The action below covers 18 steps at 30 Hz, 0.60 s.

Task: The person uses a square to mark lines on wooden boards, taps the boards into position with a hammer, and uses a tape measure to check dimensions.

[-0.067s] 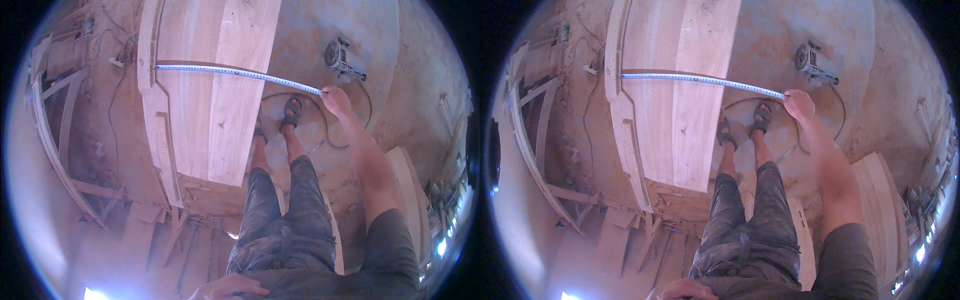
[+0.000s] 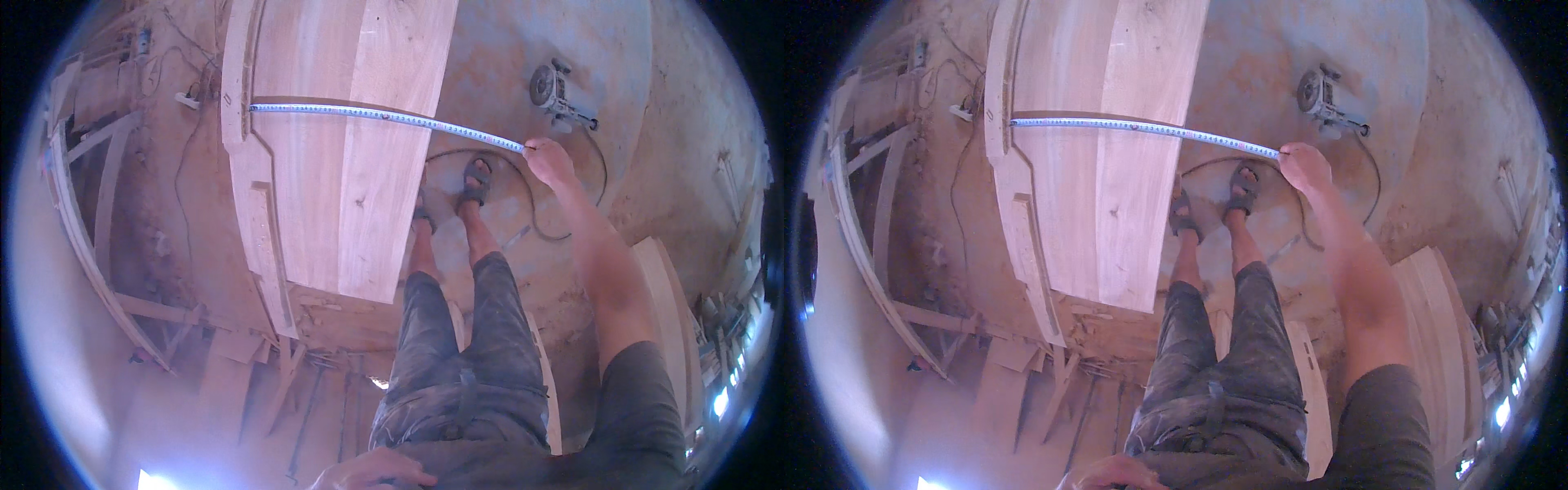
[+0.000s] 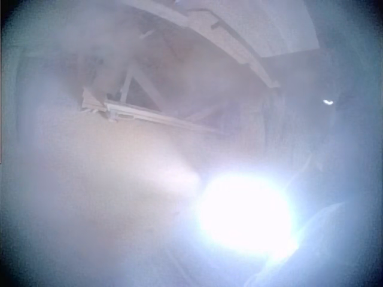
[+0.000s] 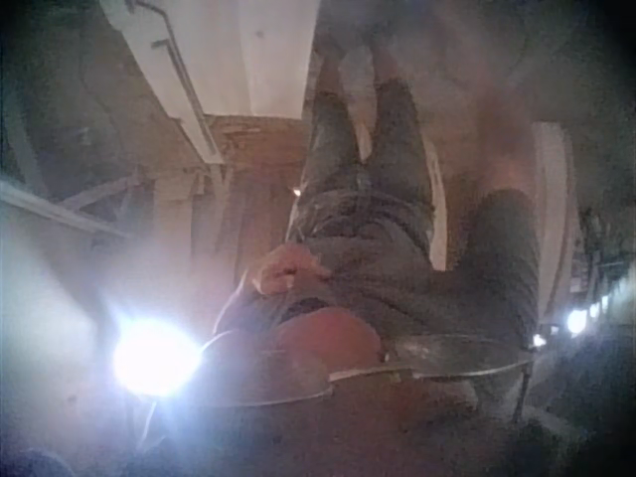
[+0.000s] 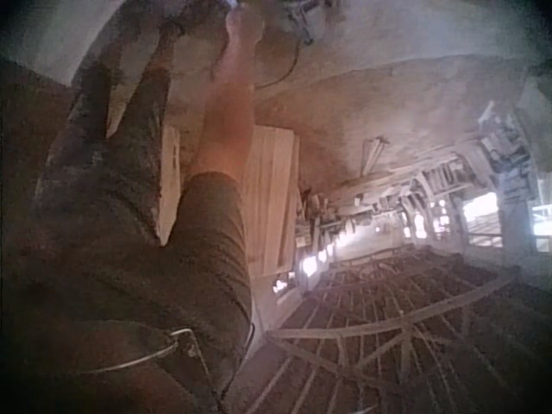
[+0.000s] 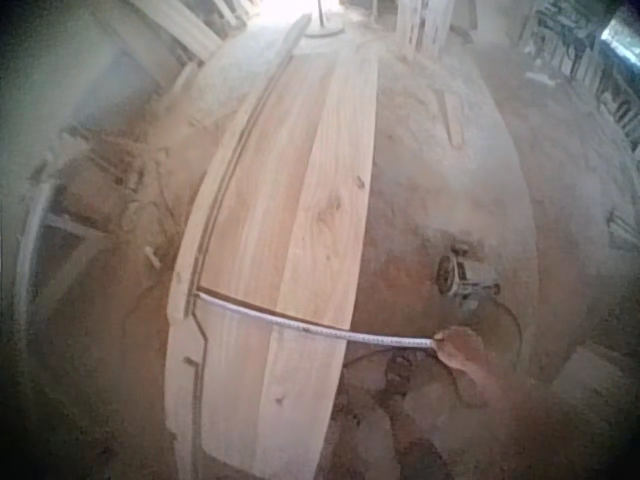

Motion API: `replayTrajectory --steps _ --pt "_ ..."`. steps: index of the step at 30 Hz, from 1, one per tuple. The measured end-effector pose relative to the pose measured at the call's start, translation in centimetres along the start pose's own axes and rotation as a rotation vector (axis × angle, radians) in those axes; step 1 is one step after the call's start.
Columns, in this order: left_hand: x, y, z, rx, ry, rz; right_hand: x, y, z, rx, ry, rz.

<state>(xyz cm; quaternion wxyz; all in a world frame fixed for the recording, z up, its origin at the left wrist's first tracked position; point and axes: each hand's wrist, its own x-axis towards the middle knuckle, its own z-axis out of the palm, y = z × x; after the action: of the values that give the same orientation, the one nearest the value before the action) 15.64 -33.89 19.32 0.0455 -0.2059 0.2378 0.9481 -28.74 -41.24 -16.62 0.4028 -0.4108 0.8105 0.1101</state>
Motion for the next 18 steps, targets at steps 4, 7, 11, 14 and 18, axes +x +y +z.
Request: replayTrajectory --steps 4,7,11,14,18 --pt "0.3 -0.3 -0.8 0.007 0.027 -0.003 0.3 -0.4 -0.8 -0.048 -0.048 -0.022" --pt "0.3 -0.6 -1.3 0.003 0.050 -0.004 0.6 -0.9 -1.2 -0.041 -0.086 -0.044" --pt "0.3 -0.6 -2.7 0.016 0.055 -0.006 1.2 -0.8 -1.5 0.043 -0.139 -0.034" --pt "0.1 -0.2 -3.4 0.040 0.106 -0.027 2.4 -3.3 -0.6 0.120 -0.179 -0.171" --pt "0.1 0.5 -5.9 0.117 0.187 -0.087 2.5 -7.4 -0.2 0.152 -0.147 -0.215"
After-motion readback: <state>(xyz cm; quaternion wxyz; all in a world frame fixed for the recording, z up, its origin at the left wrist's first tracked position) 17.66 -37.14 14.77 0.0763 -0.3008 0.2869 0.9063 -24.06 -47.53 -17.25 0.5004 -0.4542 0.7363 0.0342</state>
